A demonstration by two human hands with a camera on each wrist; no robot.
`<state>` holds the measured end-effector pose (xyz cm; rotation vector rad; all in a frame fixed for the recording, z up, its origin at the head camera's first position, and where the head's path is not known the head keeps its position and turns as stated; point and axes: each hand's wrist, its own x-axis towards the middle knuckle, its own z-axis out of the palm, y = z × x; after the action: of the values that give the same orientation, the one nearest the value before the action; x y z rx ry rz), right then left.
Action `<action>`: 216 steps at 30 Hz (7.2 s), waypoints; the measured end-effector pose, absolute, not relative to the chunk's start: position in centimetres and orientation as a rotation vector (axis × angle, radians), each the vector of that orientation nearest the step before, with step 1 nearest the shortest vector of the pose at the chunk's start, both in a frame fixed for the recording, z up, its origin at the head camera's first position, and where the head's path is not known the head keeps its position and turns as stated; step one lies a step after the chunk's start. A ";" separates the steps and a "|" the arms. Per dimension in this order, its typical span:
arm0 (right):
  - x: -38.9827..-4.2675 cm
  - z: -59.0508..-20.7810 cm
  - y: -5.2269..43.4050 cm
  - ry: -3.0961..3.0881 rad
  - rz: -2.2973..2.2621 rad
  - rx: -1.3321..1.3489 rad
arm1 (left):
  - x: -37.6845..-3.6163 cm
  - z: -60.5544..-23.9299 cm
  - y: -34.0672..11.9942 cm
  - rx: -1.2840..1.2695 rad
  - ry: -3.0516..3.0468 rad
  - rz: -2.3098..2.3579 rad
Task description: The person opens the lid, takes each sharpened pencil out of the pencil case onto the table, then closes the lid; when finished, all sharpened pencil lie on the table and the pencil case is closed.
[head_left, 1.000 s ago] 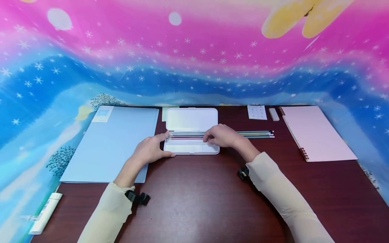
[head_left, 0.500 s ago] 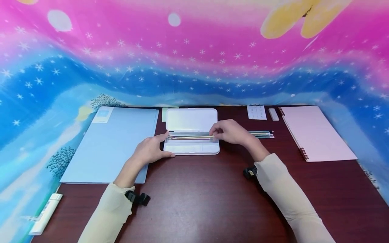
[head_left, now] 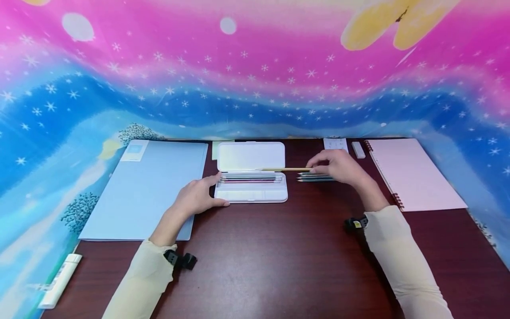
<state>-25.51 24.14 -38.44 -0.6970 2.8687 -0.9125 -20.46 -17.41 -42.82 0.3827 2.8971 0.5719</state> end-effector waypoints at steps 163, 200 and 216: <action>-23.1 -40.4 35.6 2.862 -0.768 -0.371 | -20.2 -42.7 -17.5 0.373 2.903 0.558; -24.6 -40.6 33.6 2.958 -0.703 -0.491 | -20.4 -42.9 -17.5 0.380 2.898 0.577; -26.7 -39.9 18.5 2.809 -0.706 -0.929 | -20.5 -43.0 -17.4 0.385 2.895 0.587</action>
<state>-26.67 18.52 -39.88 -0.9292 2.8093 -0.7057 -20.45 -17.35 -43.03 0.3855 2.8945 0.5873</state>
